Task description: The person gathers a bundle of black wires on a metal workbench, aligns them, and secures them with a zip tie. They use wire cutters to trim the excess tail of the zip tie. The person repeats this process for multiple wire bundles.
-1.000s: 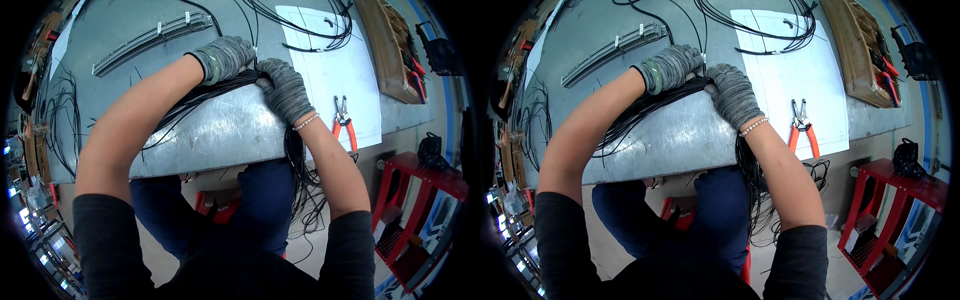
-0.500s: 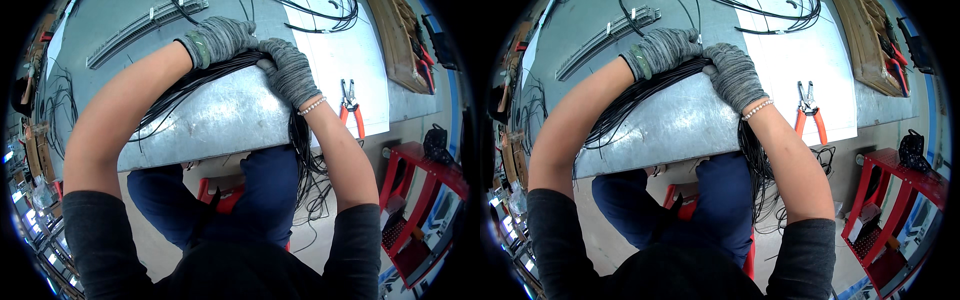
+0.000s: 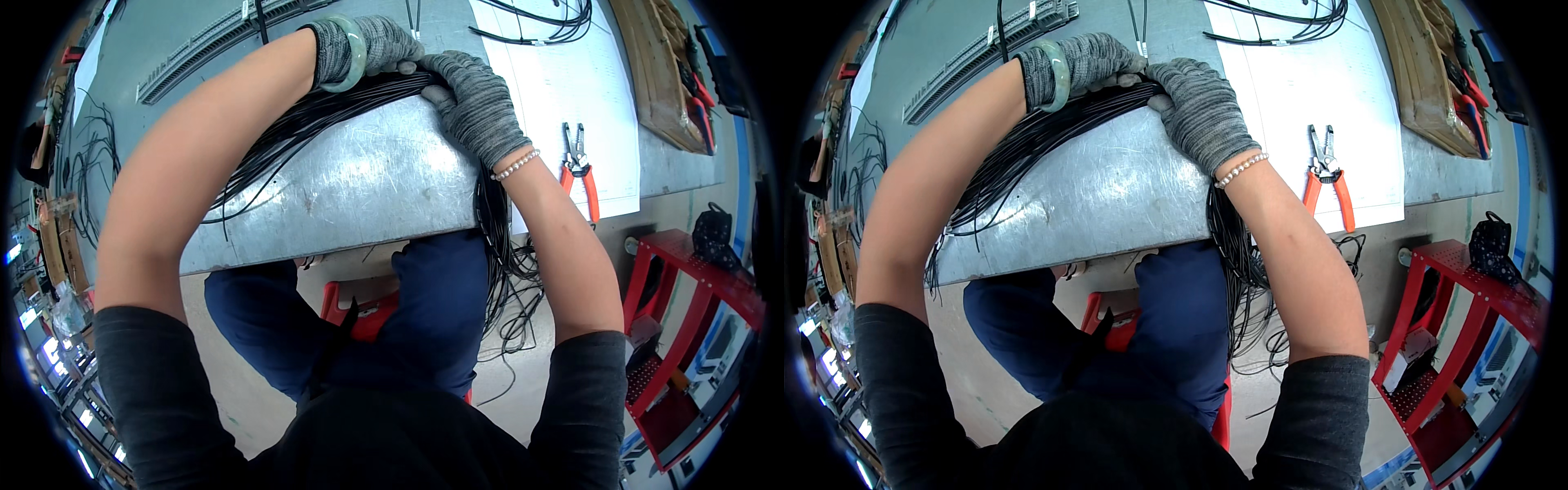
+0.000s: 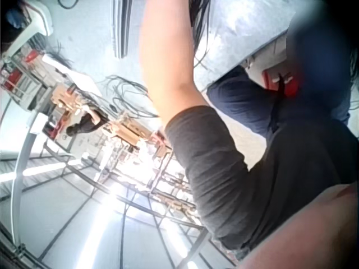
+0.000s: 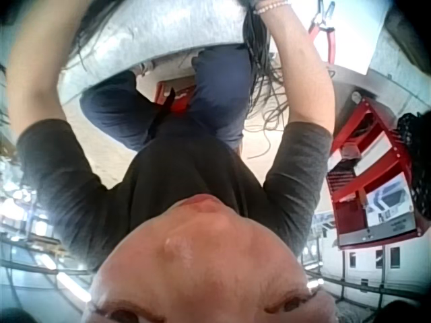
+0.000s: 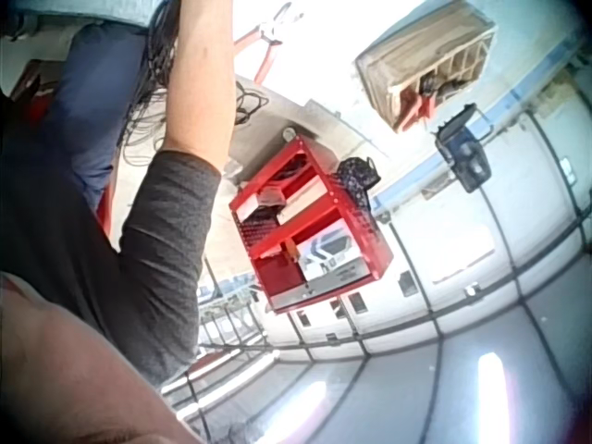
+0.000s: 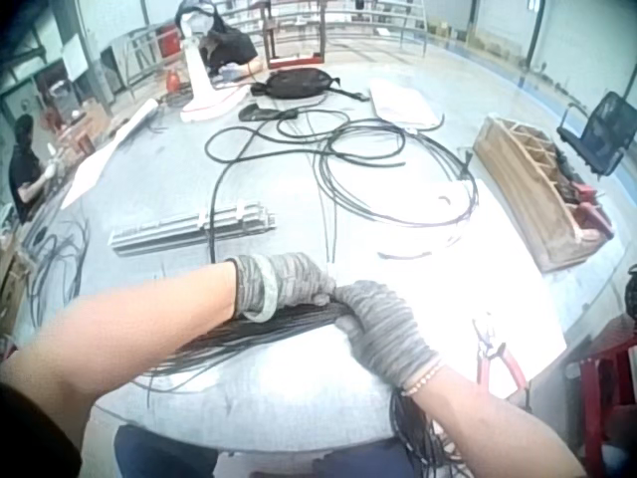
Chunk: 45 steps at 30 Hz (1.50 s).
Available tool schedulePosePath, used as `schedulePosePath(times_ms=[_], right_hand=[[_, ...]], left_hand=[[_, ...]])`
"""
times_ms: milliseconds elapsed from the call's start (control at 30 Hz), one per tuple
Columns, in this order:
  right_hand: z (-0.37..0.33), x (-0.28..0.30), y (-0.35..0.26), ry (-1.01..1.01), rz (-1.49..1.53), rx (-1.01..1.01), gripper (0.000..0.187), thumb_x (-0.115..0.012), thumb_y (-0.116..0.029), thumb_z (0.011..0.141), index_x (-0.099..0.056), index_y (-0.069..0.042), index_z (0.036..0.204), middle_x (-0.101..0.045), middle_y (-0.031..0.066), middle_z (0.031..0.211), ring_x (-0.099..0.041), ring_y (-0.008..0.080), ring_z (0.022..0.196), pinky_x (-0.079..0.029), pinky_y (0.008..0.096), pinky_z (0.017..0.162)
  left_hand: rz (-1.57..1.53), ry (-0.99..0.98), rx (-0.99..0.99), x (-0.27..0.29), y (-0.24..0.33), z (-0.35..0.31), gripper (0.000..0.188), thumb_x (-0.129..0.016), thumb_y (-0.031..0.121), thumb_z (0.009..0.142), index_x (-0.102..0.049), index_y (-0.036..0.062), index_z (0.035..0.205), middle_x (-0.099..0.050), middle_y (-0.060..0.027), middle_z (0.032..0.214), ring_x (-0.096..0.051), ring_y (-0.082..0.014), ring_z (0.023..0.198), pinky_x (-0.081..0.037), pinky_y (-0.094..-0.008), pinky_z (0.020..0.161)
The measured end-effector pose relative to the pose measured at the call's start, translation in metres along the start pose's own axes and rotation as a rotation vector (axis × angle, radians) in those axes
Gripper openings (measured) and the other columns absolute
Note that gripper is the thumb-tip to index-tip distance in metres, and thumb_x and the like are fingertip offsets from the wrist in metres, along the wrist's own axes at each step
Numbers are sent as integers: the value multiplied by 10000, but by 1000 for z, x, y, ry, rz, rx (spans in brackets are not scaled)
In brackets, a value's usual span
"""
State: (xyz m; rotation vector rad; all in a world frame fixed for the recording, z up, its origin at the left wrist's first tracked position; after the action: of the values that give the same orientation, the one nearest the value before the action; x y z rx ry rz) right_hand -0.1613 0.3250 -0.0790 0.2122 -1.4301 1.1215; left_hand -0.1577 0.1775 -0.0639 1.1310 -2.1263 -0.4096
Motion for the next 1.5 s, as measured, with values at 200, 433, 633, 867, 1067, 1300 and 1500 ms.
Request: schedulePosePath(times_ms=[200, 433, 633, 867, 1067, 1300, 1500], right_hand=[[6, -1, -4, -72, -30, -28, 261, -626, -195, 883, -638, -87, 1120, -645, 127, 1096, -613, 298, 1031, -473, 384, 946], [-2, 1, -13, 48, -162, 124, 257, -594, -149, 875, -640, -104, 1125, -629, 112, 1151, -562, 298, 1130, -429, 396, 1002], [-1, 7, -36, 25, -366, 236, 271, -604, -339, 878, -692, -133, 1030, -627, 59, 927, -591, 253, 916, -472, 393, 865], [-6, 4, -28, -9, -255, 154, 216, -599, -288, 892, -673, -104, 976, -632, 79, 864, -623, 243, 839, -510, 358, 783], [-2, 0, -24, 8, -181, 124, 176, -559, -263, 895, -619, -103, 939, -614, 103, 846, -621, 276, 828, -516, 395, 758], [-8, 2, -22, 46, -149, 140, 142, -558, -211, 871, -613, -80, 880, -613, 127, 813, -621, 303, 792, -514, 408, 738], [-1, 5, -33, 13, -114, 133, 141, -567, -216, 860, -609, -82, 871, -621, 126, 820, -623, 298, 799, -509, 403, 735]], left_hand=[[-157, 42, -62, -19, -18, -21, 380, -534, 399, 940, -616, 135, 679, -494, 33, 568, -436, -105, 501, -351, -258, 447], [415, 82, -374, -103, -23, -75, 369, -411, 324, 966, -613, 17, 931, -640, -156, 765, -637, -285, 700, -510, -411, 781], [362, 115, -610, -148, -32, -128, 289, -507, 278, 931, -589, 19, 1030, -649, -176, 829, -626, -345, 812, -503, -429, 750], [230, 84, -89, -112, -171, -281, 221, -539, 245, 935, -603, 61, 1041, -663, -146, 808, -658, -327, 700, -512, -414, 613], [-277, -542, 536, -218, -367, -459, 193, -527, 224, 946, -667, 102, 997, -676, -73, 870, -650, -172, 767, -520, -319, 684], [277, 597, -663, -53, -129, -267, 237, -643, 156, 851, -636, 81, 1076, -651, -97, 911, -632, -272, 837, -515, -379, 723], [562, 692, -471, -2, -48, -82, 433, -658, 377, 847, -609, 72, 1150, -643, -126, 1072, -616, -308, 1002, -468, -398, 928]])
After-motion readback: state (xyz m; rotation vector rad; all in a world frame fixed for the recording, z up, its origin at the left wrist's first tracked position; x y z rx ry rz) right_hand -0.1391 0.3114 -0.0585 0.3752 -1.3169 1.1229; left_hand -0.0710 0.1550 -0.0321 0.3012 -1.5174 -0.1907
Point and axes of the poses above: each hand's wrist, its own z-axis towards the middle knuckle, its own x-axis out of the back of the hand, y = z × x, the point moved 5 cm from there along z, towards the middle knuckle
